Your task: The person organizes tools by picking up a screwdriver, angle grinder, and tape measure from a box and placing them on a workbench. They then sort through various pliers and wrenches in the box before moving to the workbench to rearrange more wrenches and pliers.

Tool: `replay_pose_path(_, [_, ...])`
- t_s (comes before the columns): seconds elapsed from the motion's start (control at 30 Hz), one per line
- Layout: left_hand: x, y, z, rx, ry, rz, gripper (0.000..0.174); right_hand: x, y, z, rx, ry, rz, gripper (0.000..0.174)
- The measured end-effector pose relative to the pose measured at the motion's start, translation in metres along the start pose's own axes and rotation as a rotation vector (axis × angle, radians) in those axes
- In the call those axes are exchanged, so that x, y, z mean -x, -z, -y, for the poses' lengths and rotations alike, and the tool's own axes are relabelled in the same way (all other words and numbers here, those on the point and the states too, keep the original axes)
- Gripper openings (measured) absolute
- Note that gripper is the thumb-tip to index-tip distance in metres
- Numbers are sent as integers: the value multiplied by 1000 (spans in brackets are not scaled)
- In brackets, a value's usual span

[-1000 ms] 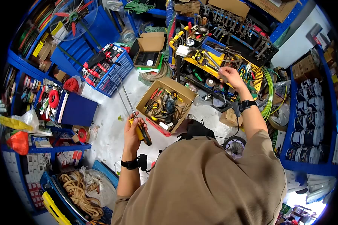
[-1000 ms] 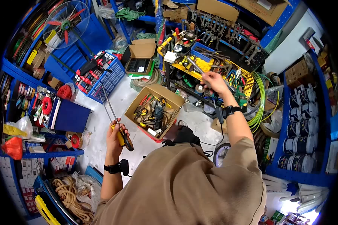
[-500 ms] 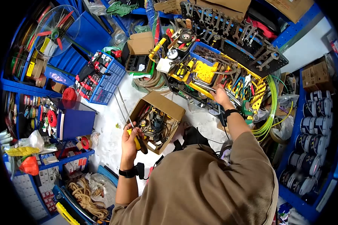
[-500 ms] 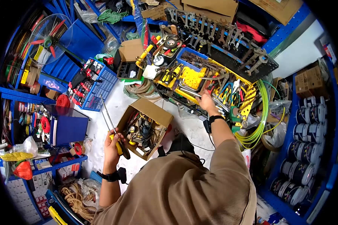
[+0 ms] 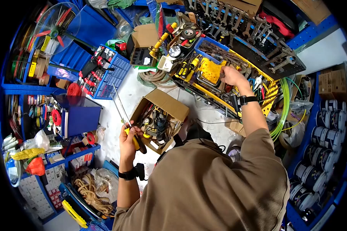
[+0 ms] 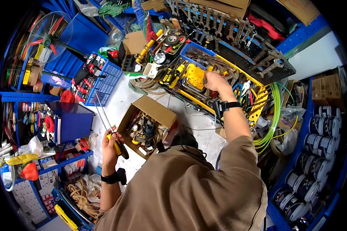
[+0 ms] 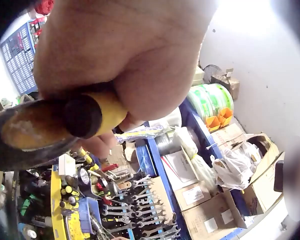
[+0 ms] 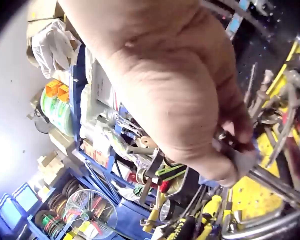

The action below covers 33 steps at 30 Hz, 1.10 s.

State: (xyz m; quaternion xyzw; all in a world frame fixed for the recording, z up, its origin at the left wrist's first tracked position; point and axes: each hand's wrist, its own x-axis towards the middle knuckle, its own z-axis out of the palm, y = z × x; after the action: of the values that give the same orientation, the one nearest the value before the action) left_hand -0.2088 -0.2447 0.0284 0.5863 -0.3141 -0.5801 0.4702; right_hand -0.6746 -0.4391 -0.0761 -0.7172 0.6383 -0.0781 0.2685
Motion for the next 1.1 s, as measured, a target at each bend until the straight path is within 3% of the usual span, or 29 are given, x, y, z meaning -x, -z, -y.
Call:
replay_pose_path(0.07, [-4,-3,3,-1,-3,12,27,-9,0,-6,169,-8,213,29])
replay_pose_path(0.23, [-10,-15,0,-51,39,10,27,-20,-17,11,375,-143,477,26])
replay_pose_path(0.37, [-13,-25,-3,-85,41,27,28,-32,-46,-1,273,-102,343,32])
replay_pose_path(0.43, [-12,-29,-6,-121,54,35,29,-38,-41,4,190,-118,271,35])
replay_pose_path(0.5, [-10,-31,-7,-110,72,11,29,-45,-35,10,82,-161,52,42])
replay_pose_path(0.53, [-12,-29,-5,-123,66,21,28,-50,-28,13,101,-189,36,51])
replay_pose_path(0.67, [-13,-28,-3,-126,51,13,27,-65,-2,28,121,-193,-88,59])
replay_pose_path(0.77, [-13,-30,-3,-110,61,-1,27,-74,5,45,177,-171,-94,57])
replay_pose_path(0.8, [-12,-32,-2,-108,62,-1,27,-83,-7,40,203,-151,-120,66])
replay_pose_path(0.97, [-11,-40,-3,-107,81,8,30,-104,-75,6,311,-161,34,53])
replay_pose_path(1.1, [-9,-36,-1,-134,49,15,30,-91,-98,-14,170,-146,164,42])
